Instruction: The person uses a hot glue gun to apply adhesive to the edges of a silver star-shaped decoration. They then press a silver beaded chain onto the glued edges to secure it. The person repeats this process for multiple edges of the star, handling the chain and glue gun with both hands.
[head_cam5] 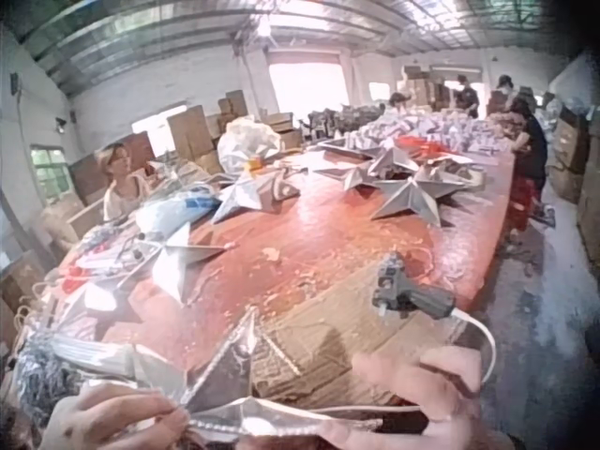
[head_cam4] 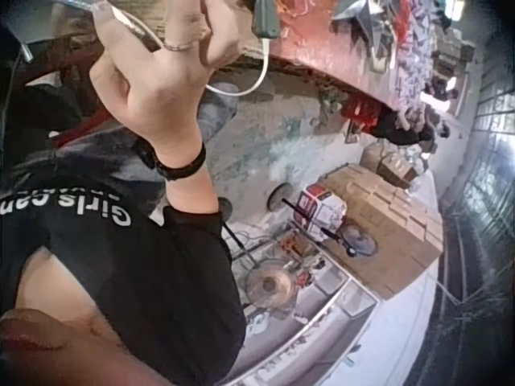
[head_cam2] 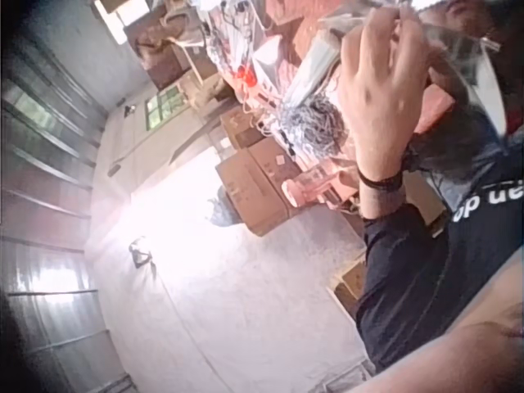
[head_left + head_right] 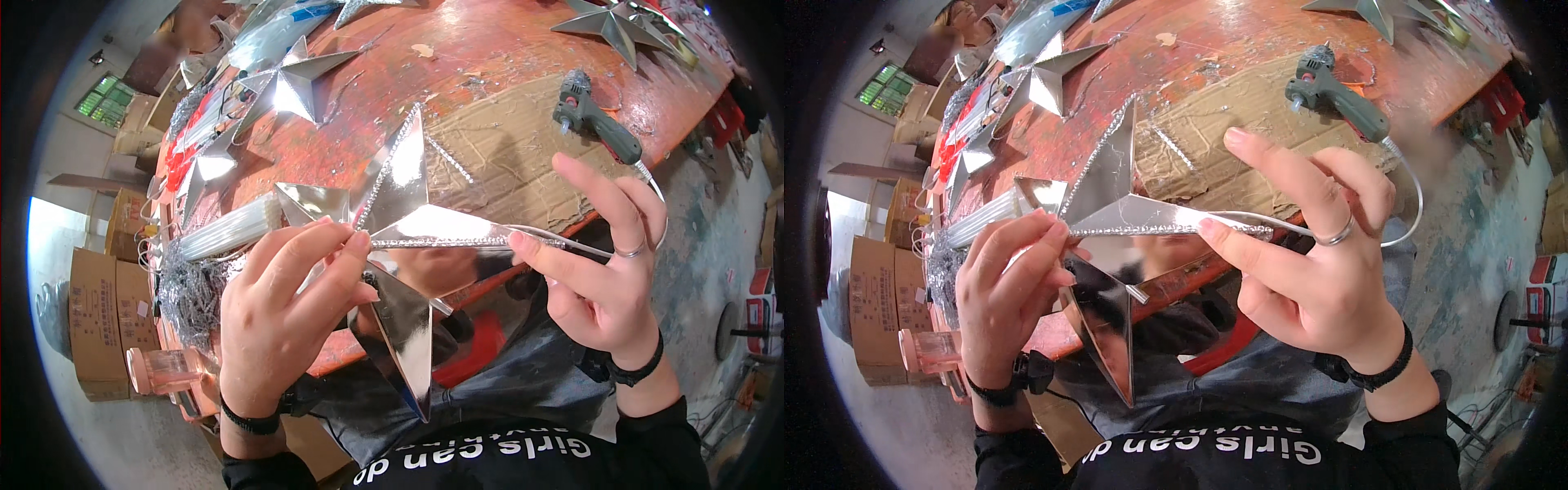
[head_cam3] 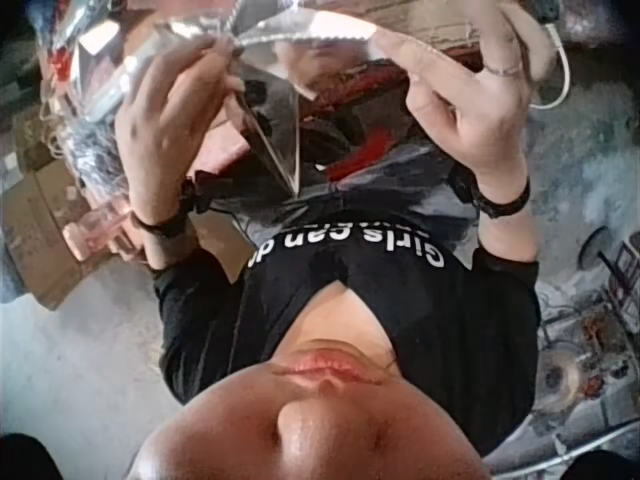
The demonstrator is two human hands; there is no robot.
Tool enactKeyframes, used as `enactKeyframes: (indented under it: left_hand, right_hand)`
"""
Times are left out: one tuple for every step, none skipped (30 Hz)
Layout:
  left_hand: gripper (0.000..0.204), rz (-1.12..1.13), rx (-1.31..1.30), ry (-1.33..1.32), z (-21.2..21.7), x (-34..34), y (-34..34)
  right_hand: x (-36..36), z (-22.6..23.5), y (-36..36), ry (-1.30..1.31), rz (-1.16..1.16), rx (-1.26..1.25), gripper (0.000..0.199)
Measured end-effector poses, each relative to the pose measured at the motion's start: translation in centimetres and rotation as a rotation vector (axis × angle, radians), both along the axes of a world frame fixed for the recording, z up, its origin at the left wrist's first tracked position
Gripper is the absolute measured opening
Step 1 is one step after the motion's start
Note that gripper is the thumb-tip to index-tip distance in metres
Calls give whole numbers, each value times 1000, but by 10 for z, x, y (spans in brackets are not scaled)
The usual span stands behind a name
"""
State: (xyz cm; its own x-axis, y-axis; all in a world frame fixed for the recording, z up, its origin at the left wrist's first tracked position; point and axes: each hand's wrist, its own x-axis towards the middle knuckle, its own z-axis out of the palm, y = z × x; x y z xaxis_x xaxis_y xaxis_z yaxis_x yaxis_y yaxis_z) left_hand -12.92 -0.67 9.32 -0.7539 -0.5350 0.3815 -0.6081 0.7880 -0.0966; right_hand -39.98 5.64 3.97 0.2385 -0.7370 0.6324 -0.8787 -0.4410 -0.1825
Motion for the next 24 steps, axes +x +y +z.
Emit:
enactKeyframes:
  left_hand:
    - [37, -3, -2, 0, 0, 0, 0]
    - [37, 0, 0, 2, 0, 0, 0]
    - [37, 2, 1, 4, -1, 1, 0]
    - [38, 4, 2, 6, -2, 1, 0]
    - [38, 6, 3, 5, -2, 1, 0]
    - [38, 6, 3, 5, -2, 1, 1]
    - [38, 6, 4, 4, -1, 1, 0]
    - [37, -2, -3, 10, -2, 2, 0]
    - [37, -6, -10, 12, -3, 2, -1]
    - [37, -10, -17, 15, -4, 3, -1]
    - [37, -7, -16, 12, -4, 3, 0]
    - [37, -9, -18, 11, -3, 2, 0]
    - [37, -11, -19, 10, -2, 1, 0]
    - [37, -14, -18, 12, -2, 1, 0]
    - [37, -12, -16, 13, -3, 1, 0]
    - [37, -11, -14, 14, -3, 2, 0]
    - [37, -9, -11, 12, -3, 2, 0]
    - [37, -6, -7, 11, -3, 2, 1]
    - [37, -4, -4, 10, -2, 2, 1]
    - [37, -4, -5, 9, -2, 1, 1]
    - [37, -5, -6, 8, -1, 1, 2]
    - [36, -6, -7, 7, -1, 1, 2]
    - [36, -2, -5, 9, -1, 0, 2]
    - [35, 0, -4, 11, -1, 0, 2]
  right_hand:
    - [1, -1, 0, 9, -7, -12, 31]
    - [0, -2, 1, 20, -9, -17, 31]
    - [0, -2, 1, 30, -10, -23, 31]
    - [-1, -2, 1, 41, -6, -23, 31]
    - [-2, -3, 0, 35, -6, -30, 31]
    - [-2, -3, 1, 31, -9, -38, 32]
    - [-2, -5, 0, 10, -17, -53, 32]
    - [-1, -3, 1, -22, -27, -38, 32]
    - [1, -2, 1, -56, -35, -23, 33]
    - [6, 4, 4, -102, -45, 23, 33]
    - [10, 5, 3, -116, -37, 34, 34]
    - [13, 7, 3, -128, -32, 43, 34]
    - [16, 2, 0, -109, -10, 18, 34]
    - [18, 2, -1, -83, -8, 11, 34]
    - [21, 0, -2, -57, -1, 5, 34]
    - [24, -2, -3, -33, 5, -1, 34]
    - [26, -3, -4, -20, 3, 8, 34]
    - [27, -3, -5, -6, 6, 4, 33]
    - [27, -4, -5, 9, 8, -1, 33]
    - [27, -4, -5, 24, 9, -6, 33]
    - [27, -3, -4, 30, 5, -9, 33]
    - [28, -3, -4, 33, 5, -11, 33]
    - [28, -3, -3, 36, 4, -12, 33]
    - [28, -3, -4, 37, 5, -13, 33]
